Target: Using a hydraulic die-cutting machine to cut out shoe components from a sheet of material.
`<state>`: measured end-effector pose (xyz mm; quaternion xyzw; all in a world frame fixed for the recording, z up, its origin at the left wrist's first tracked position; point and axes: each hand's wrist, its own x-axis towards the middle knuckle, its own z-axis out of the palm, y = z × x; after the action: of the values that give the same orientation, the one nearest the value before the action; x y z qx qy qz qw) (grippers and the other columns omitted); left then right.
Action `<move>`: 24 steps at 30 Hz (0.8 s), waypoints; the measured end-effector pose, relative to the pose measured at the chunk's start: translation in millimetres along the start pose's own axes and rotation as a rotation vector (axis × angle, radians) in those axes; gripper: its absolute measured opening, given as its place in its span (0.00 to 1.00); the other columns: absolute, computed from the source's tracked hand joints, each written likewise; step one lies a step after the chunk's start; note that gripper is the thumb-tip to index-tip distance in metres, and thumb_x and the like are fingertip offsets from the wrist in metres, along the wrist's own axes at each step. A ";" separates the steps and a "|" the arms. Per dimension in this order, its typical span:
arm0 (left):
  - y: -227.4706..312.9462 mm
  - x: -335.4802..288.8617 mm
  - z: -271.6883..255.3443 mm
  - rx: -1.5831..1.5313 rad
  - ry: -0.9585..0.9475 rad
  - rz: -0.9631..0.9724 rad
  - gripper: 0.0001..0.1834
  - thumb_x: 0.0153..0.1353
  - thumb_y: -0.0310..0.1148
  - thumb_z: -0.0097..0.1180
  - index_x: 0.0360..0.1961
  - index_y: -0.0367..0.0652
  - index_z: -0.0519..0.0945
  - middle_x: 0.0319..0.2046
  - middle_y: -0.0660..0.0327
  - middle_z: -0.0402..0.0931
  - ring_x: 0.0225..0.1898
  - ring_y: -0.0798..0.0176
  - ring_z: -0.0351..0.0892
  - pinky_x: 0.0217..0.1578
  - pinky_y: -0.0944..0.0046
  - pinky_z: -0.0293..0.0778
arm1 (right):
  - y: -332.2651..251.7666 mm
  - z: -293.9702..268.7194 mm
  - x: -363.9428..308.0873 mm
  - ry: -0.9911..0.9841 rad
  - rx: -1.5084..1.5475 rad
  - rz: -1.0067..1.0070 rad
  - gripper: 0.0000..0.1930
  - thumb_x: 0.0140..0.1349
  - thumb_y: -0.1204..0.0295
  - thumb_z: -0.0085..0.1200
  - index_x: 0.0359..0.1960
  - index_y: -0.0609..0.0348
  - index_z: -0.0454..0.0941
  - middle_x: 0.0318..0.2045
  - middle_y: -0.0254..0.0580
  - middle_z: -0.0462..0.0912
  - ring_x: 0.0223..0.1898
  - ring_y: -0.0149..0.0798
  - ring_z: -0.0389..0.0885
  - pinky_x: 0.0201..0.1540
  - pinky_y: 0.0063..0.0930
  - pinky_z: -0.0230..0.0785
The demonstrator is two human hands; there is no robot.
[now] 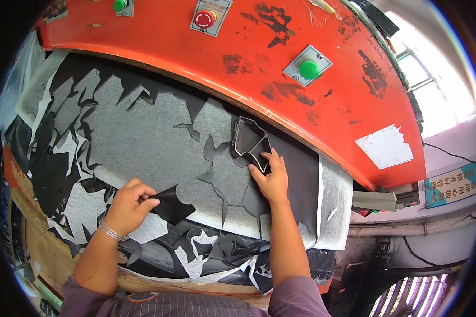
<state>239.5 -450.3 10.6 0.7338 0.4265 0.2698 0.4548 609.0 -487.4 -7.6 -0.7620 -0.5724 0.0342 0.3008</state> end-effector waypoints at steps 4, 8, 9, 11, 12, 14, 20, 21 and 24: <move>-5.5 -3.1 -5.6 -0.026 0.050 -0.001 0.09 0.52 0.28 0.64 0.32 0.35 0.81 0.27 0.60 0.71 0.25 0.67 0.72 0.26 0.68 0.69 | -6.6 0.2 1.0 0.001 0.023 0.001 0.25 0.50 0.59 0.65 0.47 0.60 0.77 0.53 0.59 0.76 0.63 0.54 0.67 0.69 0.44 0.50; -2.4 -10.8 -22.0 0.150 0.029 -0.029 0.10 0.52 0.31 0.65 0.30 0.35 0.80 0.27 0.57 0.72 0.26 0.62 0.74 0.28 0.64 0.70 | -4.5 -3.3 -0.9 -0.019 -0.009 -0.041 0.27 0.51 0.58 0.65 0.50 0.61 0.75 0.55 0.60 0.74 0.63 0.54 0.66 0.69 0.45 0.50; -1.8 -13.0 -28.6 0.206 0.025 -0.032 0.10 0.51 0.31 0.65 0.29 0.35 0.80 0.27 0.57 0.72 0.26 0.60 0.74 0.29 0.63 0.71 | -2.8 -4.6 -2.4 -0.021 -0.007 -0.039 0.28 0.51 0.58 0.65 0.51 0.61 0.75 0.56 0.60 0.73 0.64 0.54 0.66 0.69 0.45 0.50; 3.0 -21.2 -50.0 0.273 -0.022 -0.106 0.11 0.51 0.32 0.64 0.31 0.36 0.80 0.29 0.56 0.73 0.28 0.57 0.75 0.32 0.62 0.71 | -4.9 -12.3 -4.6 -0.038 -0.055 -0.085 0.35 0.50 0.56 0.66 0.57 0.60 0.70 0.59 0.60 0.69 0.65 0.54 0.64 0.68 0.45 0.50; -8.7 -30.1 -59.8 0.368 -0.004 -0.112 0.12 0.51 0.32 0.65 0.34 0.38 0.79 0.31 0.55 0.74 0.30 0.57 0.76 0.32 0.62 0.71 | -12.0 -17.2 -10.0 -0.023 -0.103 -0.083 0.38 0.49 0.55 0.67 0.60 0.59 0.67 0.61 0.59 0.68 0.65 0.55 0.63 0.67 0.45 0.51; -15.1 -40.7 -86.2 0.462 0.055 -0.098 0.20 0.49 0.31 0.66 0.44 0.41 0.75 0.34 0.56 0.74 0.32 0.57 0.75 0.35 0.62 0.72 | -23.3 -25.9 -25.3 0.010 -0.081 -0.060 0.46 0.47 0.54 0.69 0.66 0.58 0.60 0.63 0.59 0.65 0.65 0.58 0.62 0.66 0.44 0.52; 9.8 69.6 -178.8 0.187 0.368 0.192 0.11 0.59 0.34 0.60 0.34 0.37 0.76 0.29 0.60 0.73 0.30 0.65 0.72 0.34 0.65 0.69 | -117.2 -78.4 12.8 0.258 0.467 0.074 0.27 0.58 0.72 0.63 0.58 0.64 0.65 0.42 0.44 0.76 0.36 0.29 0.75 0.39 0.21 0.71; 28.1 92.7 -199.3 0.159 0.470 0.224 0.12 0.62 0.36 0.57 0.31 0.36 0.77 0.26 0.60 0.73 0.28 0.65 0.72 0.33 0.65 0.68 | -136.2 -92.7 31.2 0.348 0.473 -0.030 0.23 0.59 0.73 0.62 0.54 0.64 0.67 0.38 0.41 0.76 0.33 0.27 0.74 0.36 0.19 0.70; 40.2 170.8 -231.6 0.155 0.842 0.520 0.15 0.67 0.38 0.51 0.29 0.36 0.76 0.24 0.61 0.72 0.27 0.67 0.70 0.31 0.66 0.66 | -163.3 -100.5 78.3 0.531 0.599 0.002 0.17 0.59 0.72 0.62 0.44 0.63 0.68 0.31 0.37 0.76 0.26 0.25 0.71 0.30 0.20 0.67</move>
<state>157.0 -209.1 150.1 0.6749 0.3949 0.6145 0.1049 536.5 -432.9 178.6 -0.6235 -0.4388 0.0015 0.6471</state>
